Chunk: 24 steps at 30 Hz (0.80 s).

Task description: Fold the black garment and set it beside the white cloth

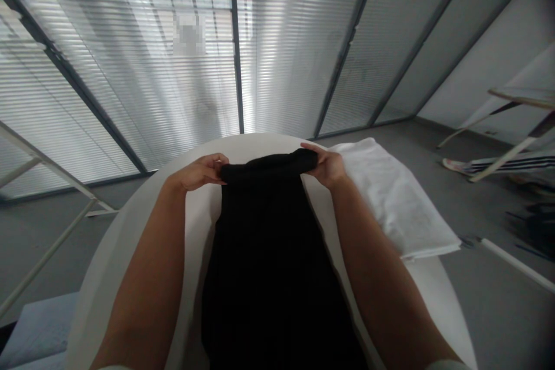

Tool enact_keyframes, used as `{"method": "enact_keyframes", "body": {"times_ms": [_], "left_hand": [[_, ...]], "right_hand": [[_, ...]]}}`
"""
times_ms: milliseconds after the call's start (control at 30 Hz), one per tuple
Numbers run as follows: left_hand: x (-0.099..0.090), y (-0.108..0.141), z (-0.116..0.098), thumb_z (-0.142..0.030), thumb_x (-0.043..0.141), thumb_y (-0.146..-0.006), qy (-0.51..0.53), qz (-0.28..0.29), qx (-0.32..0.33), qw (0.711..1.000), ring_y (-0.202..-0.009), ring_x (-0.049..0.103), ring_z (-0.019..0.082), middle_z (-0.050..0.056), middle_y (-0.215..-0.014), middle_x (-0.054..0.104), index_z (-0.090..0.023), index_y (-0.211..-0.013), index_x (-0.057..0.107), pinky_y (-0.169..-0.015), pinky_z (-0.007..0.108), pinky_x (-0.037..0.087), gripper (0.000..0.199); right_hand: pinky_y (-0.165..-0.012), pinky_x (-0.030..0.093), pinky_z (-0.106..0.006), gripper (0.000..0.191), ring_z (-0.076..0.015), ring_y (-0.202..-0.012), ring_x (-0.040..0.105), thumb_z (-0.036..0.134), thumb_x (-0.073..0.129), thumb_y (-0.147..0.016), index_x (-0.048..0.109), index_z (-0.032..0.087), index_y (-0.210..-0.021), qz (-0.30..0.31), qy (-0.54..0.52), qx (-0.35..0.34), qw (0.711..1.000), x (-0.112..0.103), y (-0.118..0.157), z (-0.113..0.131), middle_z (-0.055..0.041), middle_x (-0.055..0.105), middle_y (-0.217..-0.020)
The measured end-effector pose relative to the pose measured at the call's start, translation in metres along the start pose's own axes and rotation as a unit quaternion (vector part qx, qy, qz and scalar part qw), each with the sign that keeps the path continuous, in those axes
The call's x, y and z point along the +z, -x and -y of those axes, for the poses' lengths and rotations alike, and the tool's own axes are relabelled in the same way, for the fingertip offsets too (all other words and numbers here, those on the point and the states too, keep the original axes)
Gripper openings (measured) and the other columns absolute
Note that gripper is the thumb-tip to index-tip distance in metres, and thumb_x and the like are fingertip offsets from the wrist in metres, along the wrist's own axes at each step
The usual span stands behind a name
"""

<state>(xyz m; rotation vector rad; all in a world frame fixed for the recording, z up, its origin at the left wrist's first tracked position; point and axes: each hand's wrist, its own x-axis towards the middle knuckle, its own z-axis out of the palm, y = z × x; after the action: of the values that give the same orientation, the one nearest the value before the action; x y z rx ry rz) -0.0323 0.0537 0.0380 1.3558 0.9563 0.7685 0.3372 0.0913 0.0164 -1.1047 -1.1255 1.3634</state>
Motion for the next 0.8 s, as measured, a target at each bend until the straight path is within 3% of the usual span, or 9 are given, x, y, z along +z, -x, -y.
{"method": "enact_keyframes", "body": {"times_ms": [100,167,267,333,400,500,567,667,800], "left_hand": [[-0.002,0.006,-0.005,-0.014,0.073,-0.059,-0.009,0.033,-0.028,0.999,-0.087,0.067,0.025,0.008,-0.083,0.07,-0.02,-0.092,0.066,-0.079,0.039,0.055,0.034],[-0.001,0.004,-0.006,-0.021,0.072,-0.063,-0.014,0.022,-0.046,0.999,-0.092,0.068,0.027,0.01,-0.085,0.071,-0.019,-0.093,0.066,-0.077,0.038,0.055,0.03],[0.002,-0.006,0.001,-0.032,0.071,-0.071,-0.074,-0.062,-0.063,0.993,-0.089,0.067,0.024,0.009,-0.085,0.069,-0.019,-0.09,0.063,-0.072,0.035,0.055,0.025],[0.005,-0.011,0.006,-0.04,0.071,-0.072,-0.142,-0.156,-0.106,0.972,-0.082,0.066,0.024,0.007,-0.078,0.066,-0.018,-0.087,0.061,-0.068,0.035,0.056,0.028],[0.008,-0.013,0.009,-0.052,0.071,-0.071,-0.192,-0.207,-0.179,0.943,-0.073,0.065,0.025,0.006,-0.067,0.063,-0.018,-0.087,0.061,-0.064,0.037,0.055,0.038],[0.015,-0.008,0.008,-0.064,0.068,-0.069,-0.195,-0.127,-0.244,0.941,-0.063,0.065,0.025,0.008,-0.061,0.064,-0.018,-0.096,0.064,-0.059,0.036,0.053,0.053],[0.019,-0.004,0.005,-0.061,0.073,-0.066,-0.184,-0.08,-0.219,0.955,-0.062,0.065,0.024,0.01,-0.073,0.069,-0.02,-0.107,0.066,-0.057,0.032,0.052,0.058],[0.021,0.001,0.004,-0.048,0.082,-0.06,-0.175,-0.072,-0.156,0.969,-0.07,0.065,0.021,0.011,-0.096,0.071,-0.023,-0.111,0.068,-0.056,0.028,0.052,0.059],[0.018,0.004,0.008,-0.041,0.082,-0.062,-0.101,-0.04,-0.122,0.987,-0.078,0.064,0.02,0.009,-0.1,0.07,-0.024,-0.105,0.07,-0.058,0.027,0.054,0.048]], "right_hand": [[-0.068,0.05,-0.036,0.057,-0.0257,-0.076,0.062,0.032,0.046,-0.069,0.066,0.009,-0.117,0.083,0.083,0.075,0.99,-0.005,0.006,0.014,-0.0087,0.061,-0.067],[-0.064,0.048,-0.033,0.05,-0.0261,-0.076,0.064,0.038,0.045,-0.077,0.068,0.012,-0.113,0.105,0.126,0.126,0.978,-0.002,0.009,0.021,-0.0086,0.062,-0.065],[-0.065,0.049,-0.032,0.035,-0.0234,-0.078,0.064,0.039,0.051,-0.082,0.068,0.017,-0.104,0.034,0.212,0.156,0.964,0.008,0.008,0.021,-0.0079,0.067,-0.075],[-0.067,0.051,-0.035,0.023,-0.0231,-0.078,0.063,0.035,0.06,-0.081,0.067,0.018,-0.095,-0.026,0.277,0.158,0.948,0.014,0.005,0.015,-0.0077,0.067,-0.08],[-0.067,0.053,-0.041,0.016,-0.0257,-0.078,0.063,0.034,0.067,-0.079,0.066,0.018,-0.084,-0.049,0.335,0.167,0.926,0.015,0.003,0.006,-0.0085,0.066,-0.077],[-0.065,0.054,-0.047,0.02,-0.0299,-0.075,0.064,0.035,0.074,-0.075,0.066,0.017,-0.073,-0.026,0.395,0.188,0.899,0.013,0.004,-0.002,-0.0097,0.063,-0.068],[-0.065,0.053,-0.047,0.021,-0.0297,-0.074,0.064,0.036,0.078,-0.072,0.068,0.018,-0.077,0.009,0.39,0.187,0.902,0.011,0.006,-0.002,-0.0093,0.064,-0.069],[-0.063,0.053,-0.04,0.039,-0.0253,-0.072,0.063,0.03,0.084,-0.064,0.071,0.022,-0.1,0.036,0.354,0.151,0.922,0.01,0.011,0.002,-0.0064,0.067,-0.075],[-0.058,0.051,-0.03,0.056,-0.0184,-0.065,0.06,0.025,0.086,-0.058,0.07,0.025,-0.111,0.056,0.315,0.127,0.939,0.004,0.014,0.004,-0.0029,0.068,-0.076]]}}
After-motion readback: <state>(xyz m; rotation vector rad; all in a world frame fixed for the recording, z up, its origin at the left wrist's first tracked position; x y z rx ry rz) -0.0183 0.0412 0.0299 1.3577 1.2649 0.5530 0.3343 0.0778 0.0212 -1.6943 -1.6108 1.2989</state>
